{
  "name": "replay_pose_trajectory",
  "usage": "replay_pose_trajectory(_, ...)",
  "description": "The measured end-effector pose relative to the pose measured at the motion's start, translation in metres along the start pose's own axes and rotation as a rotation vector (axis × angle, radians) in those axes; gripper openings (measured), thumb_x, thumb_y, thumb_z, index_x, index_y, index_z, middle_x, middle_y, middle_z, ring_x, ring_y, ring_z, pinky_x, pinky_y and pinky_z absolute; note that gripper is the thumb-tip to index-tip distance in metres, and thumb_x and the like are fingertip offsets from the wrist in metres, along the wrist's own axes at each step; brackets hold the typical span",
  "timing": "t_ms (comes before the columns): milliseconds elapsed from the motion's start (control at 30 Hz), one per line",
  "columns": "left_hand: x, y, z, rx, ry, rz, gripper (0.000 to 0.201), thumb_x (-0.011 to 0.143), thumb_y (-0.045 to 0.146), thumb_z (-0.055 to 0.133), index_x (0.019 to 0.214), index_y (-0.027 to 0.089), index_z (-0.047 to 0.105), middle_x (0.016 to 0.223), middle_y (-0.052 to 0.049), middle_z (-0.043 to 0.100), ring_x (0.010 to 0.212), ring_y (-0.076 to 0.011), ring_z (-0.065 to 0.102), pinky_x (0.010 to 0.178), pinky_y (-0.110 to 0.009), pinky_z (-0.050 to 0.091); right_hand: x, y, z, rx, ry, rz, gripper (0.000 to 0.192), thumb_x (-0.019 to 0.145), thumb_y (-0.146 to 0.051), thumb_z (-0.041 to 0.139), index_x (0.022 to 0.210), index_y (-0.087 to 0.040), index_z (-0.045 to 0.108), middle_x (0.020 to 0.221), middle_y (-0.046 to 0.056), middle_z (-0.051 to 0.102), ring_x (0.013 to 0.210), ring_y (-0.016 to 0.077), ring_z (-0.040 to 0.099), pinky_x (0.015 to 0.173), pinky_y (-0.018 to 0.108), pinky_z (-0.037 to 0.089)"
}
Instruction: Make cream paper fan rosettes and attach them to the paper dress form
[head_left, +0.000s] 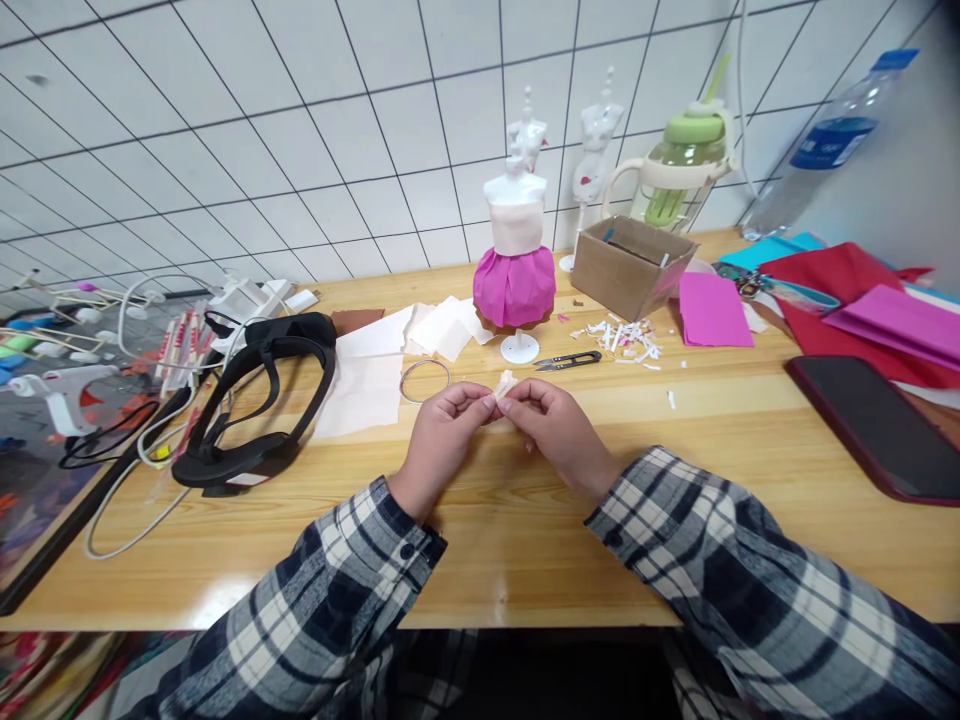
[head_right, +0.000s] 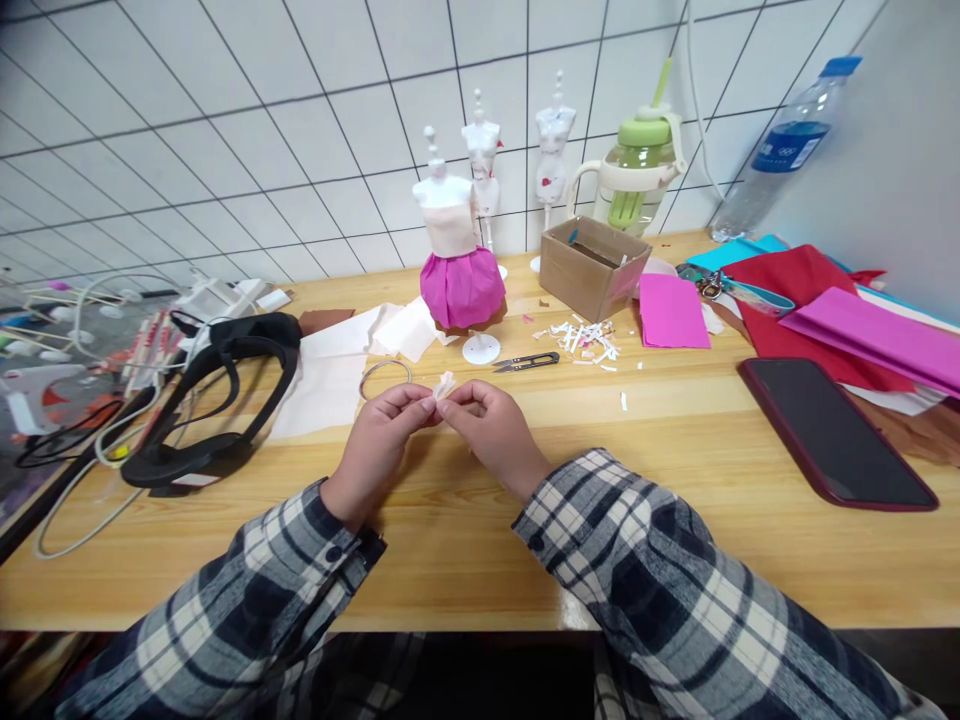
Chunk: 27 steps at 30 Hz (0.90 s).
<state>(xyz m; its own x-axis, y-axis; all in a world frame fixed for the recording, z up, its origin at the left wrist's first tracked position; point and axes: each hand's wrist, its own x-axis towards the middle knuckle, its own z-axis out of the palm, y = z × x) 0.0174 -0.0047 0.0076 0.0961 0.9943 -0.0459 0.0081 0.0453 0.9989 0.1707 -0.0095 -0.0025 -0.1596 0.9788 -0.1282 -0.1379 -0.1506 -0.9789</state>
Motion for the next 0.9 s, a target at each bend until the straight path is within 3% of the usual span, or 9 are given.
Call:
replay_pose_trajectory(200, 0.006, -0.008, -0.009, -0.11, -0.006, -0.011, 0.026, 0.074, 0.038, 0.076, 0.089, 0.019, 0.068, 0.083, -0.001, 0.072, 0.082, -0.0158, 0.068, 0.087, -0.031, 0.053, 0.002, -0.007, -0.01, 0.073, -0.118, 0.01, 0.034, 0.069, -0.038, 0.077, 0.097, -0.019, 0.069, 0.083, 0.001, 0.067, 0.066, 0.0109, 0.056, 0.047, 0.019, 0.044)
replay_pose_trajectory(300, 0.007, -0.008, -0.012, 0.011, -0.037, 0.038, 0.029, 0.075, 0.043, 0.074, 0.092, 0.02, 0.068, 0.092, -0.004, 0.073, 0.09, -0.0197, 0.069, 0.09, -0.035, 0.053, 0.003, -0.007, -0.015, 0.123, -0.107, 0.045, 0.035, 0.07, -0.035, 0.077, 0.101, -0.021, 0.071, 0.084, 0.001, 0.069, 0.069, 0.0106, 0.058, 0.051, 0.019, 0.045)
replay_pose_trajectory(400, 0.004, -0.002, -0.014, 0.225, -0.075, 0.173, 0.024, 0.082, 0.043, 0.067, 0.091, 0.02, 0.068, 0.094, -0.006, 0.073, 0.092, -0.0211, 0.068, 0.089, -0.035, 0.053, 0.007, -0.007, -0.023, 0.153, -0.119, 0.12, 0.043, 0.067, -0.033, 0.08, 0.106, -0.023, 0.069, 0.08, 0.0, 0.07, 0.07, 0.012, 0.061, 0.054, 0.02, 0.047)
replay_pose_trajectory(500, 0.002, 0.008, -0.017, 0.551, -0.228, 0.424, 0.016, 0.088, 0.035, 0.061, 0.088, 0.021, 0.069, 0.093, -0.006, 0.073, 0.092, -0.0202, 0.066, 0.097, -0.037, 0.047, 0.014, -0.009, -0.035, -0.021, -0.171, 0.164, 0.028, 0.061, -0.031, 0.081, 0.083, -0.017, 0.072, 0.071, 0.001, 0.069, 0.062, 0.0119, 0.059, 0.054, 0.022, 0.047)
replay_pose_trajectory(600, 0.001, 0.016, -0.022, 0.806, -0.396, 0.608, 0.017, 0.092, 0.027, 0.054, 0.09, 0.023, 0.07, 0.092, -0.004, 0.073, 0.095, -0.0189, 0.065, 0.112, -0.043, 0.03, 0.019, -0.013, -0.047, -0.298, -0.275, 0.073, 0.013, 0.067, -0.029, 0.073, 0.073, -0.018, 0.073, 0.065, -0.001, 0.066, 0.056, 0.0096, 0.052, 0.054, 0.022, 0.044)
replay_pose_trajectory(767, 0.001, 0.018, -0.025, 0.988, -0.543, 0.681, 0.023, 0.092, 0.022, 0.051, 0.097, 0.028, 0.073, 0.1, -0.003, 0.074, 0.104, -0.0184, 0.064, 0.118, -0.046, 0.019, 0.022, -0.018, -0.058, -0.626, -0.499, -0.122, 0.017, 0.074, -0.02, 0.06, 0.08, -0.021, 0.077, 0.076, -0.001, 0.069, 0.065, 0.0126, 0.058, 0.063, 0.025, 0.046)
replay_pose_trajectory(900, -0.002, 0.017, -0.02, 1.027, -0.641, 0.693, 0.027, 0.093, 0.02, 0.048, 0.103, 0.03, 0.072, 0.099, -0.002, 0.075, 0.105, -0.0178, 0.063, 0.118, -0.045, 0.017, 0.022, -0.02, -0.062, -0.77, -0.543, -0.221, 0.015, 0.079, -0.021, 0.063, 0.081, -0.021, 0.077, 0.082, 0.001, 0.071, 0.075, 0.0143, 0.062, 0.071, 0.026, 0.046)
